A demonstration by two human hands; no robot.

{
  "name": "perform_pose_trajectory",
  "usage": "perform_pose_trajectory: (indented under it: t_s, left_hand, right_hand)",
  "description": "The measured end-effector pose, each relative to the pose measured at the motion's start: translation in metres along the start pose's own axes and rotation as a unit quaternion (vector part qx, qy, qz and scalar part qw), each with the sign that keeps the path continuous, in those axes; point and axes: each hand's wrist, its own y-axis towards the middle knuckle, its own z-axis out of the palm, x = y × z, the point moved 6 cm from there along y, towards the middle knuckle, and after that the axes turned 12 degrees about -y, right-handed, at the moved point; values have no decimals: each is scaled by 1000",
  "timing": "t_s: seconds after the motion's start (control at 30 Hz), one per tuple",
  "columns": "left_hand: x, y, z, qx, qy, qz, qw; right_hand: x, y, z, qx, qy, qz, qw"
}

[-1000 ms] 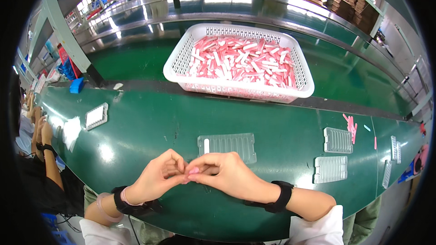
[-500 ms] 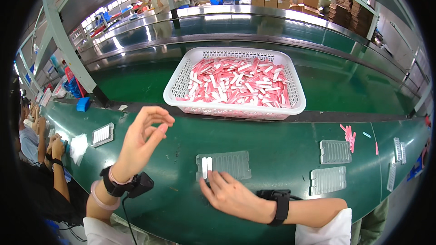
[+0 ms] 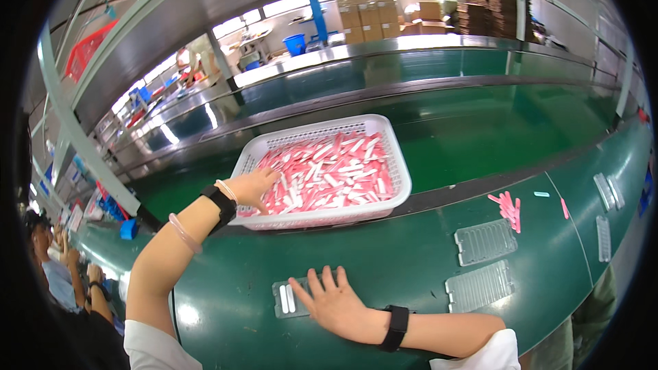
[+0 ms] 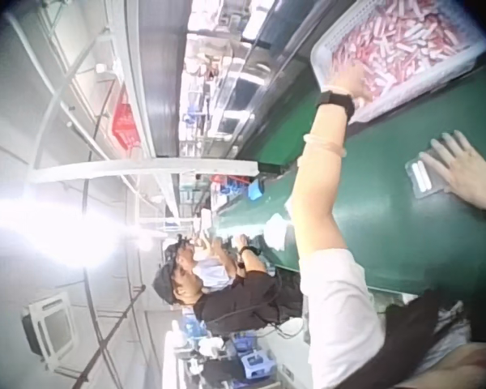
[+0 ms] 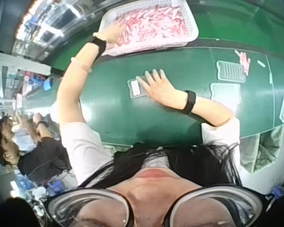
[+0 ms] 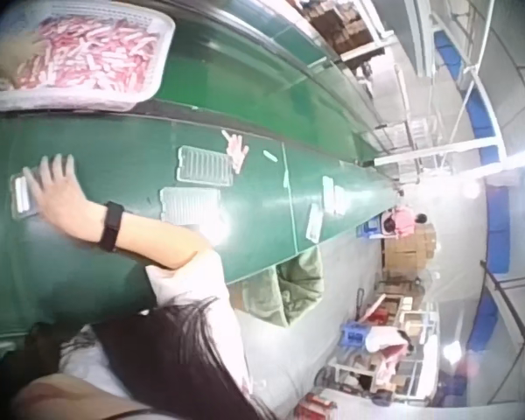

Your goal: Assembling small white and pink plastic components into a clear tray on an assembly line.

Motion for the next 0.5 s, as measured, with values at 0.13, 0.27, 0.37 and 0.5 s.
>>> perform_pose_trajectory:
  t_s: [0.13, 0.27, 0.37, 0.5]
  left_hand:
    - [-37, 29, 13, 20, 7, 183, 983]
    - [-48, 48, 26, 29, -3, 170, 985]
    - [-58, 48, 23, -7, 21, 199, 980]
    - [-70, 42, 20, -73, 62, 264, 960]
  right_hand:
    - [2, 0, 3, -28, -35, 6, 999]
    - [0, 0, 1, -29, -41, 10, 999]
    - [-1, -1, 1, -34, -49, 6, 998]
    - [1, 0, 1, -25, -71, -1, 997]
